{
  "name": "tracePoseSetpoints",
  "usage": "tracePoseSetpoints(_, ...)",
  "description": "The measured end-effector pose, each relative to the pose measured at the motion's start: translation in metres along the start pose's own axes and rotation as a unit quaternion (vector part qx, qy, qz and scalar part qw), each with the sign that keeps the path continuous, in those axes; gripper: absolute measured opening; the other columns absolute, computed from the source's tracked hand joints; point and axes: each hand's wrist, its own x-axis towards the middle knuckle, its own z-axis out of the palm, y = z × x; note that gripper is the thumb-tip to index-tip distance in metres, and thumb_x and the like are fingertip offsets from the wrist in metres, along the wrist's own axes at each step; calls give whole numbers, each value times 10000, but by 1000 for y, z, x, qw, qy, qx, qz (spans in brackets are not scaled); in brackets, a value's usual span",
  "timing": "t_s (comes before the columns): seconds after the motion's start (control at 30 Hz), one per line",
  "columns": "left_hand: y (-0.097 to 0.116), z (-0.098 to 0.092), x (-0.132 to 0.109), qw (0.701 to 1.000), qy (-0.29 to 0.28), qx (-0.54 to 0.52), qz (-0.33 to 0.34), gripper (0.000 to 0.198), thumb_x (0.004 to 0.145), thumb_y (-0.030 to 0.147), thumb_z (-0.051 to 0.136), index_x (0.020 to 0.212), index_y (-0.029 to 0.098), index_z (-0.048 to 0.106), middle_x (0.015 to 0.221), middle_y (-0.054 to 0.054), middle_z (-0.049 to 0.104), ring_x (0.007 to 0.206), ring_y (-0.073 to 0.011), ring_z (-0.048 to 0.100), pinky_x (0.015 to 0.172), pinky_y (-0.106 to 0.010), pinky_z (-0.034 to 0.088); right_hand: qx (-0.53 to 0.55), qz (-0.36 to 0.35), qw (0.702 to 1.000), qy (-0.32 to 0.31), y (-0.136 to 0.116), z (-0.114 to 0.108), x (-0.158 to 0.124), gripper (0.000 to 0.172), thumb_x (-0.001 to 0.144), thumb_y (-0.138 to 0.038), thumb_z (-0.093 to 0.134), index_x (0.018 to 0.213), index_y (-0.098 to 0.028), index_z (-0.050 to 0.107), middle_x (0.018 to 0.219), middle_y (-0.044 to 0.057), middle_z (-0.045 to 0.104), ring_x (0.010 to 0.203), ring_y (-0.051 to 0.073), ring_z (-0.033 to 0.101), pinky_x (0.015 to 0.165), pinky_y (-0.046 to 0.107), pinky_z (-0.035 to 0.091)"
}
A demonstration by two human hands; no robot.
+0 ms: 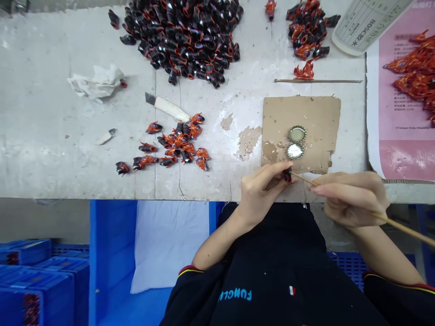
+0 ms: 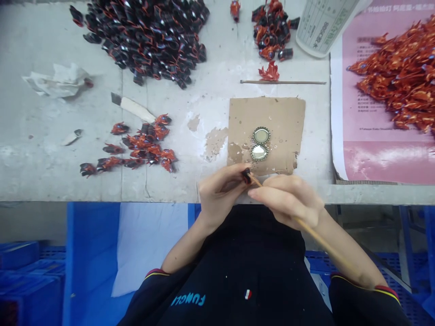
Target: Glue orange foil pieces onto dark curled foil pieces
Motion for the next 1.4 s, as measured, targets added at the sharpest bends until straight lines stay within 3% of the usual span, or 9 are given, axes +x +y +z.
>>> tracePoseSetpoints(0.07,1,1,-1,1000,8,-18,-20,198,877,193,724,1074,180,720,898,-37,764,756,-113,734,743,-194,623,-9,-99,995,12,1,6,4,150,915,-211,637,985,-282,749,734,-12,699,581,121,675,464,229,556)
tracePoseSetpoints(0.1,1,2,-1,999,10,-31,-29,206,868,190,736,1073,176,719,899,-37,768,770,-116,743,762,-194,627,5,-104,994,36,2,11,7,179,960,-209,569,1005,-264,733,725,-14,669,561,108,656,460,225,545)
tracePoseSetpoints(0.2,3,3,1,994,11,-94,-58,257,815,162,788,1061,177,714,870,-13,778,791,-117,765,790,-173,634,102,18,988,114,3,23,14,183,1001,-269,528,930,-250,696,696,-36,561,475,65,562,407,201,468)
tracePoseSetpoints(0.3,5,4,4,986,10,-144,-86,297,763,136,826,1033,185,713,849,17,780,790,-112,773,792,-156,640,172,102,970,138,3,29,16,173,986,-330,569,867,-254,669,665,-40,528,445,58,509,354,197,366)
tracePoseSetpoints(0.47,7,3,8,981,12,-161,-104,303,734,113,842,999,199,721,839,35,779,775,-98,770,782,-140,641,195,134,962,138,2,28,12,171,976,-352,585,845,-270,659,663,-38,512,424,61,460,334,231,294)
tracePoseSetpoints(1.03,11,0,9,971,0,-169,-169,284,757,314,848,972,182,719,830,0,783,788,-152,781,756,-220,676,203,175,959,92,-1,26,10,178,991,-377,553,863,-272,618,687,-37,533,457,74,493,367,230,340)
tracePoseSetpoints(1.4,12,-1,10,971,9,-194,-140,326,710,82,854,985,205,729,834,35,784,792,-117,778,775,-152,652,193,166,962,94,-1,27,11,171,983,-390,565,863,-284,627,671,-31,530,449,83,495,345,238,344)
